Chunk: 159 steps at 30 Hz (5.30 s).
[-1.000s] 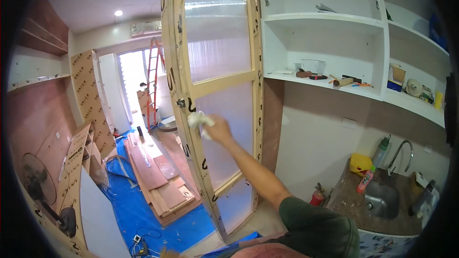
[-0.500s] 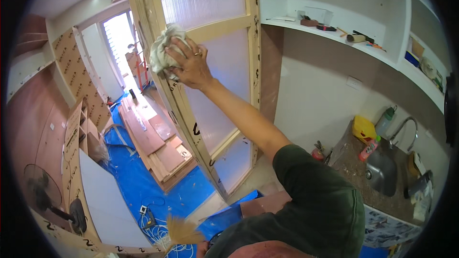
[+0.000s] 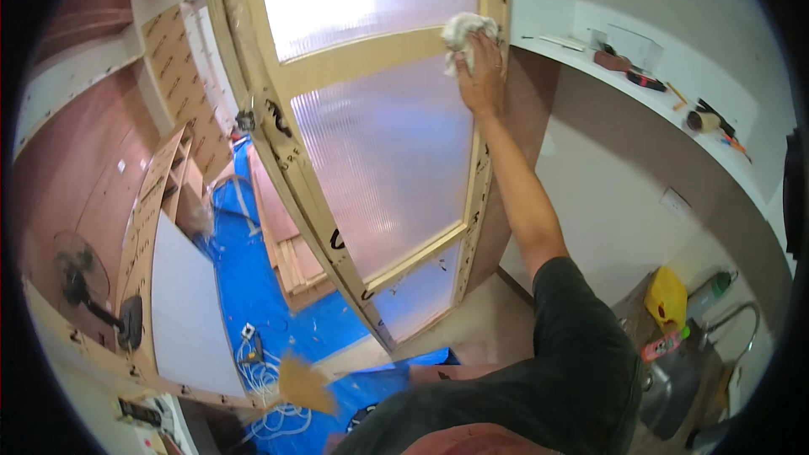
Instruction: The person wipes the wooden frame of a door with a cloth, sands a section of the frame using a sanding block, and then peels off protective tape from the frame by hand.
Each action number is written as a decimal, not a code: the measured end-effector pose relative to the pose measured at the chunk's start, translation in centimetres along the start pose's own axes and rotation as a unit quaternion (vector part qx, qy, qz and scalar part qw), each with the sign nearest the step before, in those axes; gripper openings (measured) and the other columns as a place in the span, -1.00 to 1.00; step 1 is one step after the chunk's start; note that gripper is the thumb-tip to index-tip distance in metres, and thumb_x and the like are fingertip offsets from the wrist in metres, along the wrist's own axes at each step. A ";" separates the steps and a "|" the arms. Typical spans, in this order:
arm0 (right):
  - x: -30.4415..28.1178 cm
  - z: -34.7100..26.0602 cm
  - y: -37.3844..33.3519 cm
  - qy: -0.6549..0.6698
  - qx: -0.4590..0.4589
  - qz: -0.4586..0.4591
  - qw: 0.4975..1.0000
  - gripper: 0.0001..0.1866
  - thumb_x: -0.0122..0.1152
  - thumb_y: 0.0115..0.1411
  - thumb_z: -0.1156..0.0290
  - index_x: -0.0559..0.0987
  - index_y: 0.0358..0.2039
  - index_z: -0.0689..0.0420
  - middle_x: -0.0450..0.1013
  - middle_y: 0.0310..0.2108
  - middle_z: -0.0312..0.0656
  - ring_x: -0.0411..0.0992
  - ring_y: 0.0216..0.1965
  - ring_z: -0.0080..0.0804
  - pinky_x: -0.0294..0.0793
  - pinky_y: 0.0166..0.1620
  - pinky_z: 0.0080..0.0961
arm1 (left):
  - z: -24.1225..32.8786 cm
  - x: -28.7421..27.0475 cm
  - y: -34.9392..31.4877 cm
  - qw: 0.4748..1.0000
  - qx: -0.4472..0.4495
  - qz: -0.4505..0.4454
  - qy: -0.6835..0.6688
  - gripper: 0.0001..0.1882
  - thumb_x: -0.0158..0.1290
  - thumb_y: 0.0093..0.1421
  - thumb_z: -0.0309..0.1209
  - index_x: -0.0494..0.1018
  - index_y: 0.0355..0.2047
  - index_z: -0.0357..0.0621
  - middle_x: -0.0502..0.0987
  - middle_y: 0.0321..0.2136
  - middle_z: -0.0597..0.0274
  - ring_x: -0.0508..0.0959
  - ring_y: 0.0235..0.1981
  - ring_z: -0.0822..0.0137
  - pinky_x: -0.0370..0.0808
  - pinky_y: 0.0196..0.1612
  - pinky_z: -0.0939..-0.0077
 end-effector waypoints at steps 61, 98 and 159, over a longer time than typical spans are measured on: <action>2.0 -13.9 1.6 0.182 -0.183 0.039 0.965 -0.63 0.16 0.05 0.46 0.55 -0.07 0.11 0.53 0.04 -0.09 0.49 -0.04 -0.04 0.32 0.17 -0.05 | 8.7 5.1 2.3 0.992 0.010 0.093 -0.087 -0.58 -0.09 0.22 -0.65 0.37 0.11 -0.38 0.63 -0.20 -0.18 0.72 -0.40 -0.07 0.63 -0.51 0.09; 1.2 -24.5 1.3 0.181 -0.123 -0.070 0.973 -0.63 0.17 0.08 0.30 0.61 -0.07 0.01 0.51 0.11 -0.25 0.44 0.05 -0.16 0.26 0.21 -0.05 | 8.7 -1.4 3.0 0.991 0.001 0.104 -0.081 -0.50 0.23 0.07 -0.47 0.47 0.07 -0.21 0.66 -0.20 -0.08 0.67 -0.22 0.01 0.61 -0.20 0.10; -29.2 -22.6 -65.2 0.542 0.741 -0.039 0.394 -0.59 0.01 0.26 0.32 0.56 -0.03 0.35 0.59 -0.20 0.01 0.62 -0.21 -0.11 0.66 -0.09 -0.16 | 45.0 -15.7 -19.4 0.718 0.604 0.273 0.213 -0.85 0.14 0.25 -0.43 0.53 -0.26 -0.28 0.56 -0.36 -0.11 0.58 -0.29 -0.07 0.49 -0.23 0.14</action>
Point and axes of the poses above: each hand's wrist, its own y-axis towards the middle knuckle, its own x-axis out of the palm, z = x × y, the point moved 3 cm from there along y, towards the middle knuckle
